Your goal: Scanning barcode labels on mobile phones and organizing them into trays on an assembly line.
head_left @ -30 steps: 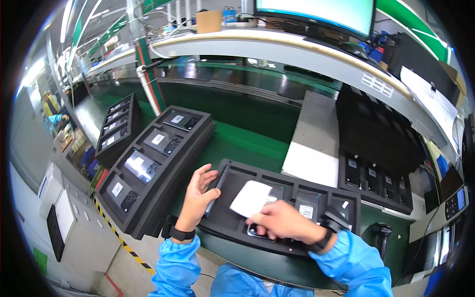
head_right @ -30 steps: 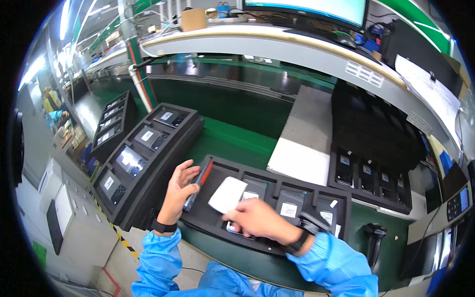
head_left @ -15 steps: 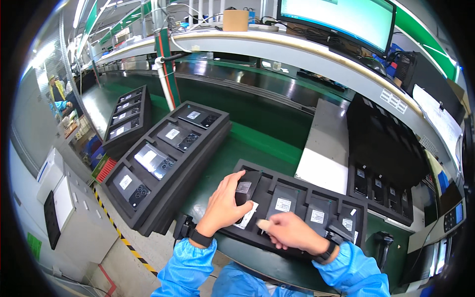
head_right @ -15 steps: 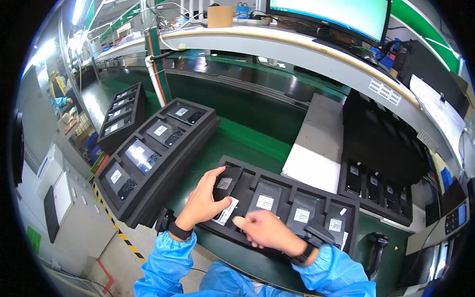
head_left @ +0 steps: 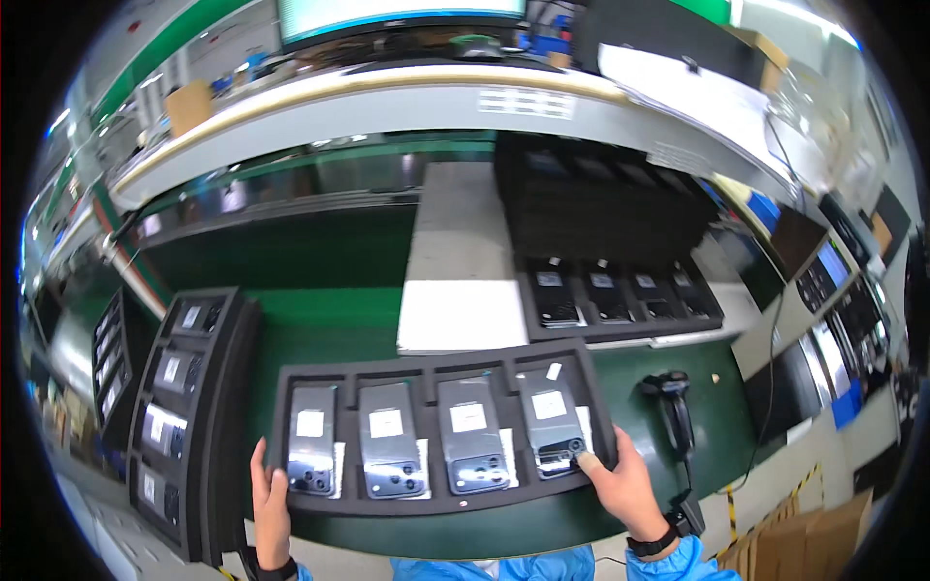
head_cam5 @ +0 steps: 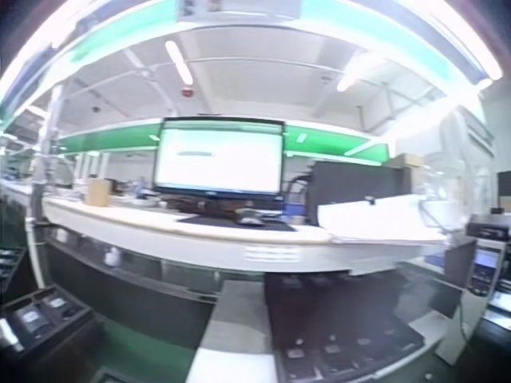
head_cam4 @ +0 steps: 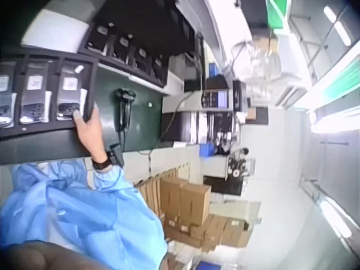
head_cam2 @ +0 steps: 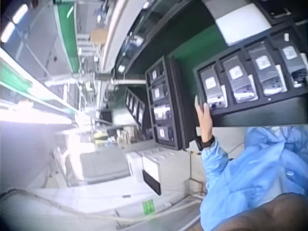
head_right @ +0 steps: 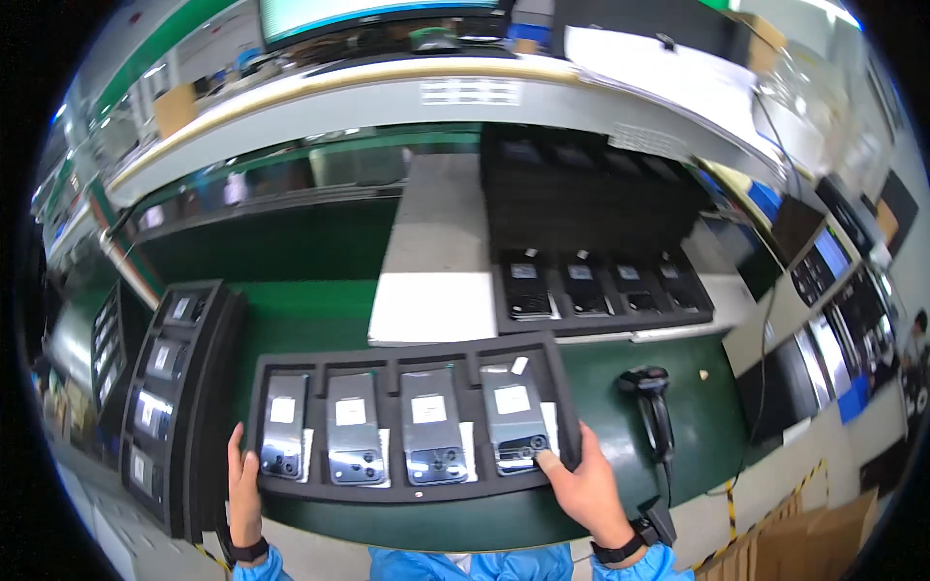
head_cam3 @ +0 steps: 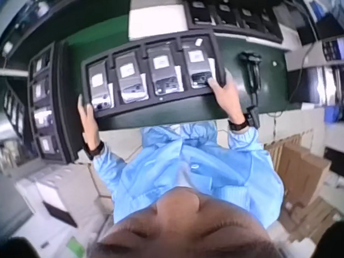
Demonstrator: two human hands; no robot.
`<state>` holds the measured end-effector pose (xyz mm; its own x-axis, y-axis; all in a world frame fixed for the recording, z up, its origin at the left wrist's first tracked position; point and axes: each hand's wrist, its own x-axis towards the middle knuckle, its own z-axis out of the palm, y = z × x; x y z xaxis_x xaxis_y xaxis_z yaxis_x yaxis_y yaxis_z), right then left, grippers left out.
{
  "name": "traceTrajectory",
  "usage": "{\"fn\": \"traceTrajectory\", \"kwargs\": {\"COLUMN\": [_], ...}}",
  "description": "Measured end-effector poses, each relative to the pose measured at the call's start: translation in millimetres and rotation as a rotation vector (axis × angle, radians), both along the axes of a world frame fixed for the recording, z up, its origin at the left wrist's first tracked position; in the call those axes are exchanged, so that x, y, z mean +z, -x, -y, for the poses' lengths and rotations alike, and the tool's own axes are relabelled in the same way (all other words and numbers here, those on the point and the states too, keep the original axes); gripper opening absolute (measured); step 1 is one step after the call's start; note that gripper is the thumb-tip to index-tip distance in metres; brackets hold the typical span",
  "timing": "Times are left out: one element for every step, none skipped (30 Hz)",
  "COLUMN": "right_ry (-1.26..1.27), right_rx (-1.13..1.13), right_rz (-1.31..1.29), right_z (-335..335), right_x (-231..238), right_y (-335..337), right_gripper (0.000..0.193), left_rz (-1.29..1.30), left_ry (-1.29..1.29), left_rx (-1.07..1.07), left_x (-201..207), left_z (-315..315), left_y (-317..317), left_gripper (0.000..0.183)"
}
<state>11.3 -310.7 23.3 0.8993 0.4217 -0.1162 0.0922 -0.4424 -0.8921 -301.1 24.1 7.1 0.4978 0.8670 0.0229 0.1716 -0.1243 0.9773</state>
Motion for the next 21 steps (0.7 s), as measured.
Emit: {"fn": "traceTrajectory", "kwargs": {"right_ry": [-0.013, -0.077, -0.127, -0.214, -0.251, -0.283, -0.383, -0.481, -0.548, -0.587, -0.612, -0.609, -0.716, -0.700, -0.880, -0.949, -0.966, -1.021, -1.020, -1.039, -0.999], "right_rx": [-0.009, 0.028, 0.005, 0.054, 0.067, 0.065, 0.111, 0.134, 0.166, 0.188, 0.160, 0.124, 0.103, 0.024, -0.005, -0.071, -0.130, -0.197, -0.253, -0.304, -0.341], "right_rz": [-0.014, 0.017, -0.033, -0.034, -0.042, -0.058, -0.086, -0.099, -0.044, -0.005, -0.011, -0.012, -0.008, 0.086, 0.031, 0.037, 0.039, -0.027, -0.033, -0.022, 0.031], "right_z": [1, 0, -2, -1, -2, -2, 1, 2, 8, 14, 20, 27, 35, 40, 47, 54, 61, 69, 75, 80, 85], "right_x": [1, 4, 9, 16, 24, 31, 39, 46, 52, 57, 60, 63, 64, 64, 62, 60, 57, 54, 51, 44, 37], "right_y": [2, 3, 5, 5, 4, 3, 0, -5, -11, -21, -35, -50, -66, -88, -106, -128, -155, -184, -213, -238, -262], "right_gripper": [0.072, 0.071, 0.070, 0.071, 0.070, 0.069, 0.067, 0.065, 0.065, 0.065, 0.064, 0.064, 0.064, 0.061, 0.058, 0.055, 0.052, 0.049, 0.048, 0.043, 0.041], "left_rz": [0.149, 0.283, 0.293, 0.324, 0.364, 0.357, 0.318, 0.283, 0.227, 0.171, 0.134, 0.136, 0.189, 0.243, 0.297, 0.287, 0.189, 0.190, 0.208, 0.148, 0.109], "left_ry": [0.079, 0.173, 0.182, 0.187, 0.212, 0.162, 0.075, -0.011, -0.034, -0.058, -0.107, -0.108, -0.110, -0.111, -0.164, -0.073, -0.236, -0.229, -0.250, -0.334, -0.356], "left_rx": [-0.008, 0.002, -0.015, -0.041, -0.034, -0.008, 0.021, 0.052, 0.128, 0.207, 0.147, 0.129, -0.002, -0.130, -0.208, -0.267, -0.369, -0.407, -0.482, -0.558, -0.593], "left_x": [-3, -5, -4, 0, 6, 15, 25, 36, 48, 60, 69, 75, 81, 86, 84, 82, 82, 76, 70, 65, 57], "left_z": [3, 5, 5, 4, 4, 3, 2, 1, 6, 15, 19, 23, 27, 31, 33, 40, 37, 42, 46, 45, 46], "left_y": [2, 3, 3, 1, -2, -6, -11, -19, -23, -29, -42, -59, -77, -96, -125, -145, -175, -201, -226, -254, -282], "left_gripper": [0.061, 0.062, 0.061, 0.062, 0.061, 0.059, 0.057, 0.055, 0.052, 0.048, 0.041, 0.041, 0.046, 0.051, 0.054, 0.058, 0.062, 0.065, 0.063, 0.063, 0.059]}}
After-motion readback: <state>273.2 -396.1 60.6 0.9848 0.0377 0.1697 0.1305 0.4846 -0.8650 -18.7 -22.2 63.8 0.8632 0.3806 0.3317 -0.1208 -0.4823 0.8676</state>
